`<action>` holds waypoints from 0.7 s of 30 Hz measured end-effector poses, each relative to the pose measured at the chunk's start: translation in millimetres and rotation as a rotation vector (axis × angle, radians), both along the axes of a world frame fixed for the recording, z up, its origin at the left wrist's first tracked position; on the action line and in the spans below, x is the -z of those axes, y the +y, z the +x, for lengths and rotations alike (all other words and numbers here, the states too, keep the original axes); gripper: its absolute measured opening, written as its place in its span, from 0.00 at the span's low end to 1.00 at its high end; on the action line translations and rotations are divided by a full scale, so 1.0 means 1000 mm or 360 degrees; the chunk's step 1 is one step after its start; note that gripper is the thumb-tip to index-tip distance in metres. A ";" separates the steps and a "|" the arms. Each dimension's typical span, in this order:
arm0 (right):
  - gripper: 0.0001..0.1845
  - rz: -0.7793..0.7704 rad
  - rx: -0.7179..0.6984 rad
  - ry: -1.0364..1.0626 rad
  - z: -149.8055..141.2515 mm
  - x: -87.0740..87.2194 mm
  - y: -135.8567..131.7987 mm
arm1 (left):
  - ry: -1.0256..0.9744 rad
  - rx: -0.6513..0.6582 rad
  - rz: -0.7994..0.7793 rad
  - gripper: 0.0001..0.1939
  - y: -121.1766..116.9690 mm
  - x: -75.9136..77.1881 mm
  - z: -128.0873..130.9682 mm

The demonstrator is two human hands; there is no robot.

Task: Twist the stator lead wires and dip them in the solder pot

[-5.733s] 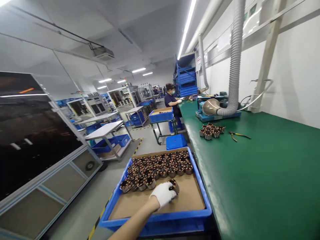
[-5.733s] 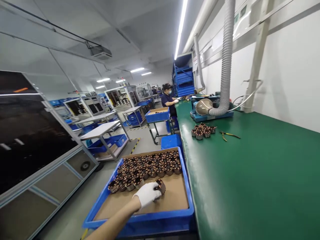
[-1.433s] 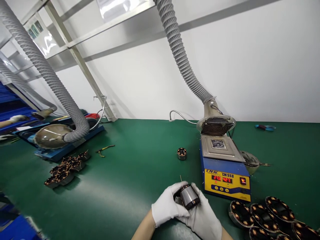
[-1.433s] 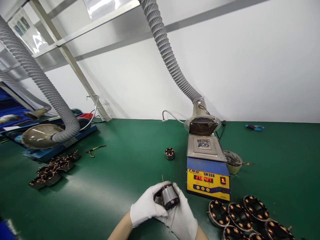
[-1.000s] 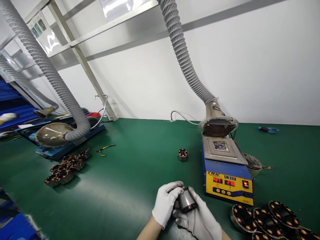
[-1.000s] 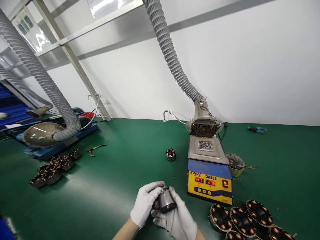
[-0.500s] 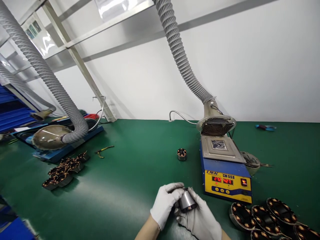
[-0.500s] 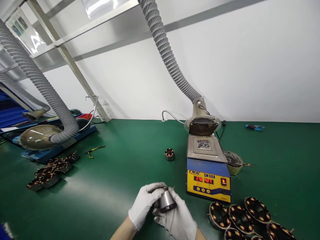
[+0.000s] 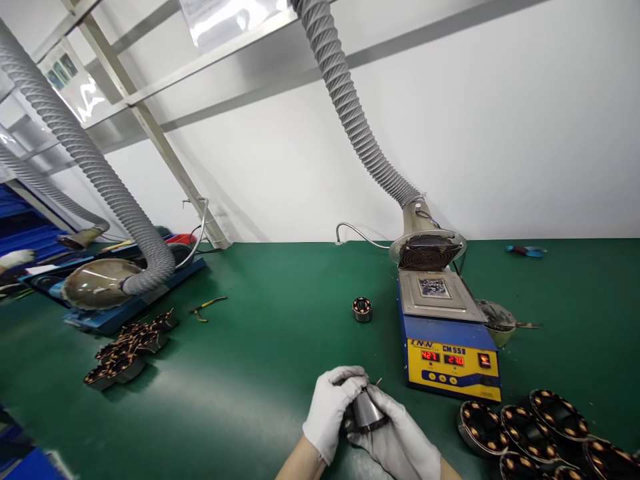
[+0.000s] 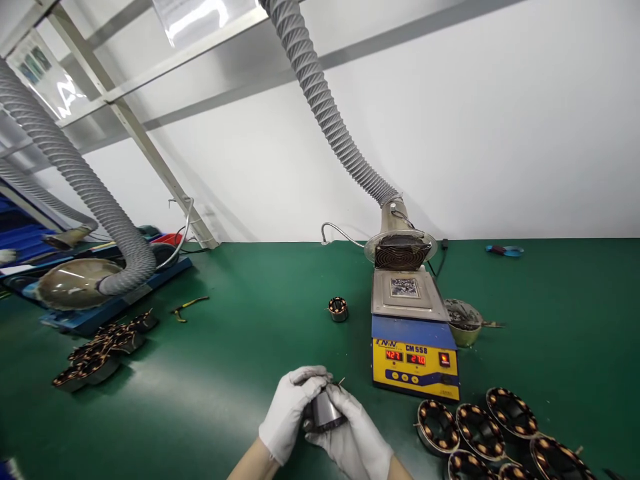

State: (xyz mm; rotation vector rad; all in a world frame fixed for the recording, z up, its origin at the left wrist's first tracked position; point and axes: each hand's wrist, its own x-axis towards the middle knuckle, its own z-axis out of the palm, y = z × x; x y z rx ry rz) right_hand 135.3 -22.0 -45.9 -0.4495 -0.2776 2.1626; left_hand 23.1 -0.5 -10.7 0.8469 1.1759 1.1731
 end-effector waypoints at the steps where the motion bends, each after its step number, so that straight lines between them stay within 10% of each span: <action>1: 0.16 0.0072 0.0079 -0.0113 -0.002 0.000 0.000 | 0.0027 -0.0048 0.0038 0.15 0.000 0.002 -0.001; 8: 0.28 0.0549 0.0770 -0.1541 -0.010 0.005 0.004 | -0.0292 -0.0278 0.0207 0.24 0.021 0.014 -0.037; 14: 0.19 0.0972 0.0956 -0.2184 -0.013 0.022 0.000 | 0.0580 0.0471 0.0343 0.28 0.011 0.023 -0.017; 21: 0.10 0.1730 0.1012 -0.2651 -0.013 0.023 0.002 | -0.0281 0.0069 0.0150 0.21 0.011 0.022 0.001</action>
